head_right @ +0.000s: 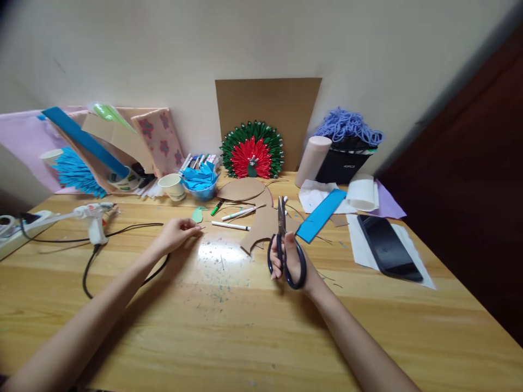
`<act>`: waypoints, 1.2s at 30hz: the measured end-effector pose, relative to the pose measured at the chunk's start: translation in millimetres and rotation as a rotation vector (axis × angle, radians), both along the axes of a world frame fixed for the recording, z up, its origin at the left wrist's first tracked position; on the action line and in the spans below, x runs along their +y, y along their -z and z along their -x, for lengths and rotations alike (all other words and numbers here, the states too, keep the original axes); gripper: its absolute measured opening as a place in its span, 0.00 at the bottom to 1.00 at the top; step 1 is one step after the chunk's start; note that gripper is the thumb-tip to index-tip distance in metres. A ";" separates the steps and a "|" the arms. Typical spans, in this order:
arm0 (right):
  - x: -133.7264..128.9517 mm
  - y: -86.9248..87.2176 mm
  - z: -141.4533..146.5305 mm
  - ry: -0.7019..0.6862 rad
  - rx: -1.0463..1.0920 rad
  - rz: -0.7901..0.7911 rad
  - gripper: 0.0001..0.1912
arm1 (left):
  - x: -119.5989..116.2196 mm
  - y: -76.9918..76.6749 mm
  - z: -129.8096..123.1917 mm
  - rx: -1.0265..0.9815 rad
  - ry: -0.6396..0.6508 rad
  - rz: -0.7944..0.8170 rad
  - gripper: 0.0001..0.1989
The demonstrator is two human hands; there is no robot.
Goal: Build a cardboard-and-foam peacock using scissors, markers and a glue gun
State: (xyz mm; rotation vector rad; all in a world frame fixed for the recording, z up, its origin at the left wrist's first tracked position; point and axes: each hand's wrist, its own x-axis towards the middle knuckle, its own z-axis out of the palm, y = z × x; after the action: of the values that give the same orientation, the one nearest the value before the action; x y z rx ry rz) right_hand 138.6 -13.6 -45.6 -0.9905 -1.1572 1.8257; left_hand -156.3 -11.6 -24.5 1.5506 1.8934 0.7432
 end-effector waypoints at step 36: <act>-30.8 -9.7 35.4 0.151 -0.410 -0.352 0.16 | -35.6 12.5 -65.4 -0.102 0.599 -0.429 0.05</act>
State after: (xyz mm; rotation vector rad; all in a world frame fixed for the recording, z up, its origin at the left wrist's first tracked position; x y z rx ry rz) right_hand 103.2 -44.4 -35.9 -1.2328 -1.5380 1.2727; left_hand -90.9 -47.2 -37.0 2.1496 1.1296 0.9536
